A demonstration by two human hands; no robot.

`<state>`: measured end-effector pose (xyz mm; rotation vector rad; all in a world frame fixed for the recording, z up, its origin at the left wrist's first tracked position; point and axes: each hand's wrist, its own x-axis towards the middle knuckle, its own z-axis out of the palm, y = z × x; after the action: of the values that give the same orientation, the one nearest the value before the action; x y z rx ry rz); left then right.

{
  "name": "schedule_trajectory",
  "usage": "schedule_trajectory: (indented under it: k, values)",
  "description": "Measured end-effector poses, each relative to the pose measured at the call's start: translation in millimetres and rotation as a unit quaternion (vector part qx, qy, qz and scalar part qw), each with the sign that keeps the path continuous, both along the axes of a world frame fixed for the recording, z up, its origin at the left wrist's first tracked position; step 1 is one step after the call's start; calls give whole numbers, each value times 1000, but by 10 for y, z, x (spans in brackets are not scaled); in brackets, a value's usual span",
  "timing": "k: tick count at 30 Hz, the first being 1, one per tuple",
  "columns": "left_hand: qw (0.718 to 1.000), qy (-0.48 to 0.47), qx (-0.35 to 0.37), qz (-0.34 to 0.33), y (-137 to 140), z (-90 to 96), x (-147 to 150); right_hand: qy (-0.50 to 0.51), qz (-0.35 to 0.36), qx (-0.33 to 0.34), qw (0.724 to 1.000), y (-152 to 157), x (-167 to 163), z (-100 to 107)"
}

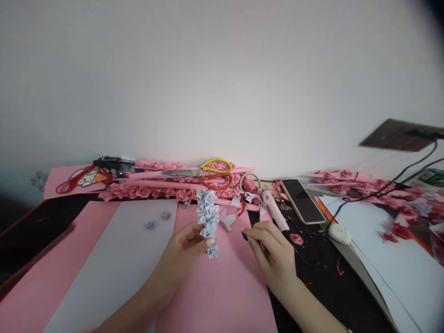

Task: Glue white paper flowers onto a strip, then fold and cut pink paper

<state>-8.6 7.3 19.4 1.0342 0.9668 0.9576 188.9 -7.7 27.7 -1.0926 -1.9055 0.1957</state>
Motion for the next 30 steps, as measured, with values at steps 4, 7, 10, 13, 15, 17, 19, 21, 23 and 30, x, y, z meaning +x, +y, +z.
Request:
schedule_trajectory:
  k: [4, 7, 10, 13, 15, 17, 19, 21, 23, 30]
  values:
    - [1000, 16, 0, 22, 5, -2, -19, -4, -26, 7, 1000, 40, 43, 18]
    - [999, 27, 1, 41, 11, -11, -33, 6, -38, -5, 999, 79, 64, 26]
    - [998, 36, 3, 50, 19, -20, -42, 19, -29, -40, 999, 122, 75, 12]
    - [997, 42, 6, 64, 31, -28, -48, 14, -14, -77, 997, 157, 86, -26]
    - [996, 43, 7, 77, 37, -34, -54, 7, -9, -98, 995, 169, 95, -54]
    - [996, 39, 5, 84, 38, -43, -63, 3, -7, -115, 993, 175, 101, -77]
    - [995, 36, 8, 93, 35, -54, -71, 6, -9, -123, 992, 183, 99, -98]
    - [995, 33, 15, 95, 31, -65, -76, 19, -13, -122, 992, 199, 85, -118]
    - [995, 33, 17, 94, 29, -69, -76, 41, -16, -112, 993, 226, 63, -139]
    - [995, 47, 17, 89, 35, -46, -63, 95, -42, -97, 990, 338, -32, -170]
